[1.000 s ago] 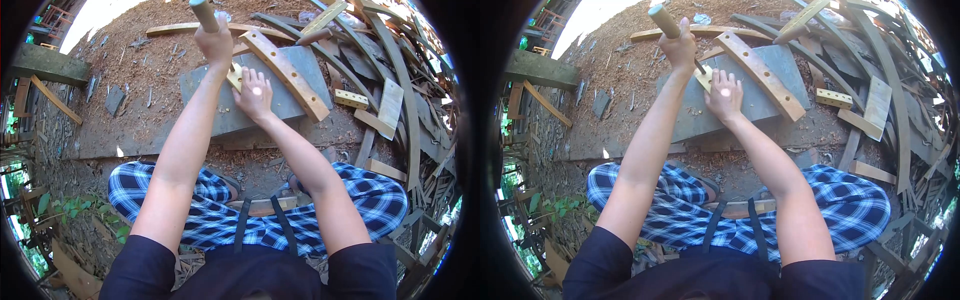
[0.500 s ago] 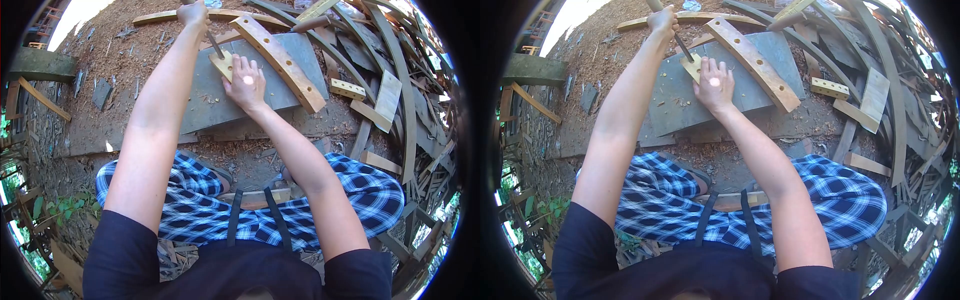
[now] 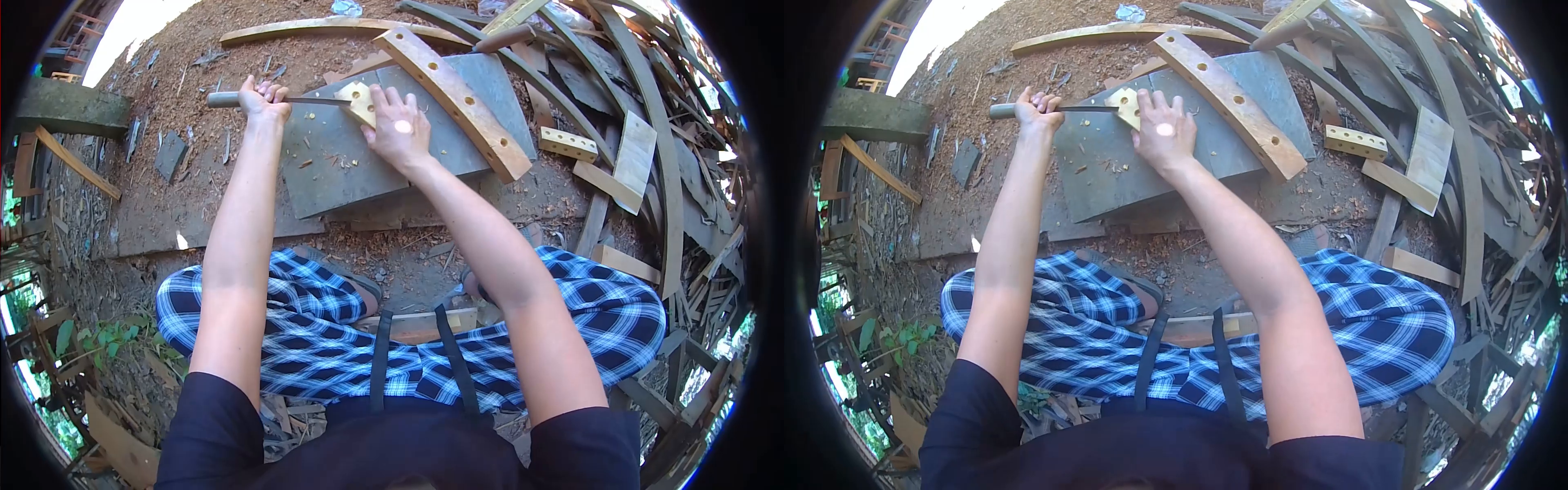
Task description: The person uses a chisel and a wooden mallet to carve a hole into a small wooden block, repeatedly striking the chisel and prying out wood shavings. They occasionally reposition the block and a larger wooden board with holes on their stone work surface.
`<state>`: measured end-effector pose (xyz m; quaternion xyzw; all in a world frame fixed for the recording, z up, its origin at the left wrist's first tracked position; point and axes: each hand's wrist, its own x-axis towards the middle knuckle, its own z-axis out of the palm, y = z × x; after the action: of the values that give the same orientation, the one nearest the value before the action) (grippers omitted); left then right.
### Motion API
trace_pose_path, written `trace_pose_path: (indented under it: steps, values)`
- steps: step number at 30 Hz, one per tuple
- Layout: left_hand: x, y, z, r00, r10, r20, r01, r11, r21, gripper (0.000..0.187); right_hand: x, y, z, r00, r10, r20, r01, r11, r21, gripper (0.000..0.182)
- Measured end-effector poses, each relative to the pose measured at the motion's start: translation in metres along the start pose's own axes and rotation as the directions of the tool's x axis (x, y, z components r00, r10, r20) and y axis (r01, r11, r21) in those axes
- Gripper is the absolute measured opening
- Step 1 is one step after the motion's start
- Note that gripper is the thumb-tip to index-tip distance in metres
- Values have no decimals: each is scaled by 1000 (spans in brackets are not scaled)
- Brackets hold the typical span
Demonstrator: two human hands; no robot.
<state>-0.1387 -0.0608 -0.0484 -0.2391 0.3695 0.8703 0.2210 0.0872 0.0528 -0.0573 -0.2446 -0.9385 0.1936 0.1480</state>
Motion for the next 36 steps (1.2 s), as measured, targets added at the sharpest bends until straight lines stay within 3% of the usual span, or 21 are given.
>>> trace_pose_path:
  steps: [3, 6, 8, 10, 14, 17, 24, 30, 34, 36]
  values:
    - [-23, 12, 14, 986, 104, 130, -102, 995, -20, 40, 24, 7, -2, 987, -2, 159, 8, 999, -39, 58]
    - [-57, 11, 48, 894, 305, 328, -359, 926, 118, 44, 44, 8, -13, 964, -44, 262, 83, 987, -137, 63]
    - [-73, 2, 66, 847, 374, 378, -455, 878, 150, 44, 50, 8, -16, 908, 53, 415, -19, 996, -85, 71]
    - [-77, -8, 79, 764, 380, 521, -555, 799, 231, 42, 50, 10, -13, 906, 42, 421, -5, 996, -89, 74]
    - [-75, -33, 92, 702, 386, 598, -560, 819, 129, 41, 50, 11, -11, 907, 39, 419, -3, 996, -85, 75]
    - [-67, -44, 93, 645, 424, 636, -681, 697, 227, 43, 49, 13, -10, 912, 36, 409, -2, 997, -81, 75]
    - [-76, -46, 93, 670, 347, 656, -647, 707, 286, 43, 45, 16, -7, 936, 14, 351, -11, 1000, -10, 66]
    - [-77, -37, 87, 632, 257, 731, -626, 725, 287, 44, 44, 16, -4, 944, 7, 329, -10, 1000, 8, 65]
    - [-79, -26, 79, 669, 261, 696, -583, 765, 274, 45, 43, 17, -4, 950, -2, 314, -5, 1000, 21, 65]
    - [-77, -21, 72, 669, 182, 721, -505, 823, 261, 42, 43, 17, -5, 948, -6, 318, -1, 1000, 21, 65]
